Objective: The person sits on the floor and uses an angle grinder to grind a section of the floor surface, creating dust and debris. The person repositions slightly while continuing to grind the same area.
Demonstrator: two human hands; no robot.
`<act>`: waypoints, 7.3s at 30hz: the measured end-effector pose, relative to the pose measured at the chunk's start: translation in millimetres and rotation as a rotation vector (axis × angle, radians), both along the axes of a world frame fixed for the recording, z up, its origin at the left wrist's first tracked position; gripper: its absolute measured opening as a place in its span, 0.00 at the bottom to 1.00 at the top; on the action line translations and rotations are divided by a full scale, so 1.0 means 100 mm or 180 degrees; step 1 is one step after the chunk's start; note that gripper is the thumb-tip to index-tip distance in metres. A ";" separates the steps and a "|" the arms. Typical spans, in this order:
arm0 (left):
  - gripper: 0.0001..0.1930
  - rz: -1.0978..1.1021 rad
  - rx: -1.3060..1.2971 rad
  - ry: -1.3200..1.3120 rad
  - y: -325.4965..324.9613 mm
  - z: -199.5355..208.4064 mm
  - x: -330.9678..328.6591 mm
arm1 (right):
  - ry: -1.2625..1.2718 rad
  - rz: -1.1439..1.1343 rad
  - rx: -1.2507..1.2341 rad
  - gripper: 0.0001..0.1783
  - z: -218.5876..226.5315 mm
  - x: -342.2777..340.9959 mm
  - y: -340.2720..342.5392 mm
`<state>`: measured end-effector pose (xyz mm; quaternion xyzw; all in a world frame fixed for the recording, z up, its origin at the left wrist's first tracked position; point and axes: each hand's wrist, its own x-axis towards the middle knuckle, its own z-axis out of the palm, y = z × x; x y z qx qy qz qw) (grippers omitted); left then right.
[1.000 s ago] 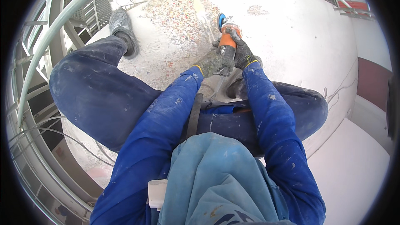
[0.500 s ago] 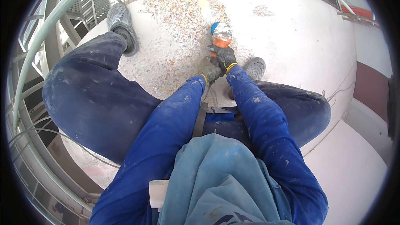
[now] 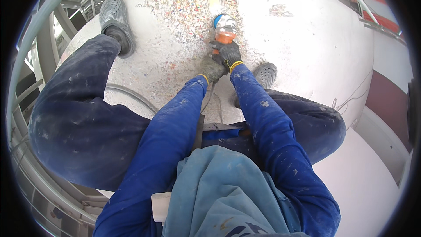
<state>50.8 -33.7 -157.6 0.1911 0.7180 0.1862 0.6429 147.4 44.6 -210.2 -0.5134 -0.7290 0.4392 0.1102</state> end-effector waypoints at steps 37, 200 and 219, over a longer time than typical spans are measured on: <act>0.07 -0.0497 0.0167 -0.0450 0.16 0.27 -0.28 | 0.0860 -0.1929 -0.2551 0.33 0.61 -0.27 0.22; 0.07 -0.0273 0.0268 -0.0826 0.42 0.39 -0.32 | 0.0139 -0.1639 -0.2021 0.30 0.81 -0.43 0.55; 0.08 -0.0722 0.0447 -0.0798 0.40 0.35 -0.37 | 0.0225 -0.1636 -0.2083 0.29 0.70 -0.40 0.52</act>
